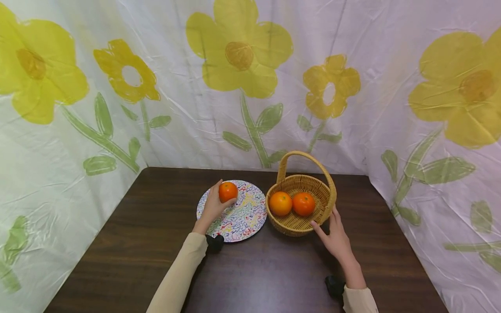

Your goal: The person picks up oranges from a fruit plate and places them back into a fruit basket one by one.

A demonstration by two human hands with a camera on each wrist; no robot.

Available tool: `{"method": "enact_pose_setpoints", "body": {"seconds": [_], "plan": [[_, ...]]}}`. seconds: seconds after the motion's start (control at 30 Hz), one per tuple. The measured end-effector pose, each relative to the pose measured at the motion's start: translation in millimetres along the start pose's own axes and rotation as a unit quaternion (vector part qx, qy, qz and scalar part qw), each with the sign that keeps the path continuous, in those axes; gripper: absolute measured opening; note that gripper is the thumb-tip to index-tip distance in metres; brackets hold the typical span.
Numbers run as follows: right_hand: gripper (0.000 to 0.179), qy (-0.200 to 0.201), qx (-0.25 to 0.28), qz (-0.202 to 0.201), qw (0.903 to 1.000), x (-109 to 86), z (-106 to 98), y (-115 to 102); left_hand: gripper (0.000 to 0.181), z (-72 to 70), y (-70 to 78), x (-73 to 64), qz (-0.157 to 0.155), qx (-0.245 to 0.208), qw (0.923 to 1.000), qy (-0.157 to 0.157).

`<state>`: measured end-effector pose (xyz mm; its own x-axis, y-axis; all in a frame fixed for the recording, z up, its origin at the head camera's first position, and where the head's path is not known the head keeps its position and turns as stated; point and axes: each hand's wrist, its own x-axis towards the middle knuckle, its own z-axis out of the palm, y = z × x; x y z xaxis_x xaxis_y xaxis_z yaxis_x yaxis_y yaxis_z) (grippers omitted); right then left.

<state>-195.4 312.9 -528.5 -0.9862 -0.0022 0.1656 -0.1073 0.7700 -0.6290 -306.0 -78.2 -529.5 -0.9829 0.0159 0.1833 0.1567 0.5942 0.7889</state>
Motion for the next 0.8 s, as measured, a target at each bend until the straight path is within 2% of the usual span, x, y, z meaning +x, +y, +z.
{"method": "enact_pose_setpoints", "body": {"seconds": [0.17,0.4,0.8], "plan": [[0.076,0.001,0.000,0.000,1.0000,0.5,-0.4,0.2,0.083,-0.3,-0.6,0.0,-0.004,-0.007,0.9999,-0.010],[0.076,-0.001,0.000,-0.002,1.0000,0.2,-0.6,0.2,0.080,0.0,-0.1,-1.0,-0.001,-0.005,1.0000,-0.003],[0.076,-0.001,0.004,-0.004,1.0000,-0.2,-1.5,-1.5,0.078,1.5,2.6,-3.4,0.021,-0.009,0.9997,0.004]]}}
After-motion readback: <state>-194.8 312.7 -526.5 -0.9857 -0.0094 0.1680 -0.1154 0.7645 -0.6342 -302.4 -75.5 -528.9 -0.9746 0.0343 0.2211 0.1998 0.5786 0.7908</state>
